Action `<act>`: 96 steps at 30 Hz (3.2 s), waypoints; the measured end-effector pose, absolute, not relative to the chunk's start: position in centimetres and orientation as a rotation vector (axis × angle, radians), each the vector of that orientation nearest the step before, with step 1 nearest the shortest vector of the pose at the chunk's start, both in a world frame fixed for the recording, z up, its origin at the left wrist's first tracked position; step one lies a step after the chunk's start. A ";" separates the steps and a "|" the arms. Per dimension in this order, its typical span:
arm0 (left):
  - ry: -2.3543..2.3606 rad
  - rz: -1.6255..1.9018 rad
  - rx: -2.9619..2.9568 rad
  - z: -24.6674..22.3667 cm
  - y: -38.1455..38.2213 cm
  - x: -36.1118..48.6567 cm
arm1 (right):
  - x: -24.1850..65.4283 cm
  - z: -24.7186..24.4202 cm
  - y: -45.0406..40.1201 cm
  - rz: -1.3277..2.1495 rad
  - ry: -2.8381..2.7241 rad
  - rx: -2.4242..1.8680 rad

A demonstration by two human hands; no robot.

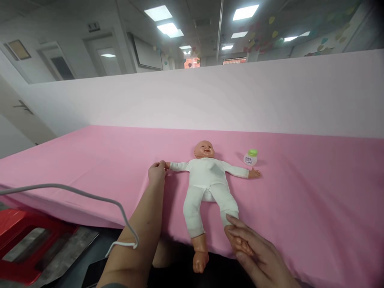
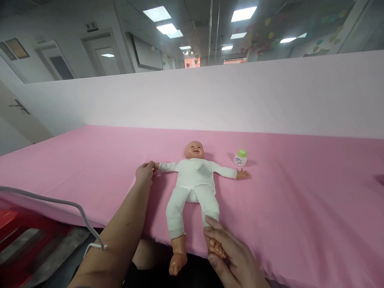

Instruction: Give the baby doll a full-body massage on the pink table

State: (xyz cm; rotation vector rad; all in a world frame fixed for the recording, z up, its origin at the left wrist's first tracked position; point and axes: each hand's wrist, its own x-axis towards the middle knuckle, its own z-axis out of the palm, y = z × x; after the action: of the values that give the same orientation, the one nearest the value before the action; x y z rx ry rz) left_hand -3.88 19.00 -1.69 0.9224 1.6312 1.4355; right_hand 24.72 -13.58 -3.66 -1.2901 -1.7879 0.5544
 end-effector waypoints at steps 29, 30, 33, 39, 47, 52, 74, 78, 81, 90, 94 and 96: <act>1.310 1.155 2.388 1.6 12.2 4.2 | 24.8 1.6 -8.6 0.462 -1.819 -1.261; 1.290 1.080 2.451 1.5 12.1 4.5 | 24.6 1.7 -8.1 0.454 -1.819 -1.270; 1.230 0.925 2.602 1.1 11.9 5.0 | 24.1 2.0 -7.0 0.437 -1.801 -1.297; 1.229 0.934 2.591 0.9 11.9 4.8 | 23.5 2.0 -5.8 0.430 -1.780 -1.248; 1.372 1.301 1.949 0.6 13.7 2.4 | 24.8 1.3 -9.4 0.507 -1.794 -1.214; 1.474 1.381 1.671 0.7 15.2 0.3 | 25.4 -0.7 -12.1 0.557 -1.818 -1.242; 1.441 1.571 1.300 -1.3 17.4 -1.3 | 25.2 -2.2 -13.2 0.414 -1.949 -1.298; 1.356 1.573 1.572 -0.4 15.4 1.1 | 25.7 -0.5 -12.2 0.443 -1.923 -1.303; 1.374 1.406 1.884 -0.2 13.8 3.1 | 25.9 0.6 -10.7 0.450 -1.878 -1.297; 1.156 1.123 2.460 -0.9 12.4 4.7 | 24.9 1.5 -5.3 0.491 -1.791 -1.286; 1.162 1.107 2.484 -1.1 12.5 4.5 | 24.3 1.2 -4.2 0.507 -1.771 -1.272; 1.161 1.126 2.470 -1.1 12.7 4.5 | 24.3 1.1 -4.2 0.507 -1.766 -1.269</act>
State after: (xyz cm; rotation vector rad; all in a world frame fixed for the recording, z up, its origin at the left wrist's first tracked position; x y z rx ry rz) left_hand 4.50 12.65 -1.11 2.4698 1.1609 1.1259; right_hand 24.28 -4.22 1.14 -1.2693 -1.7658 0.5066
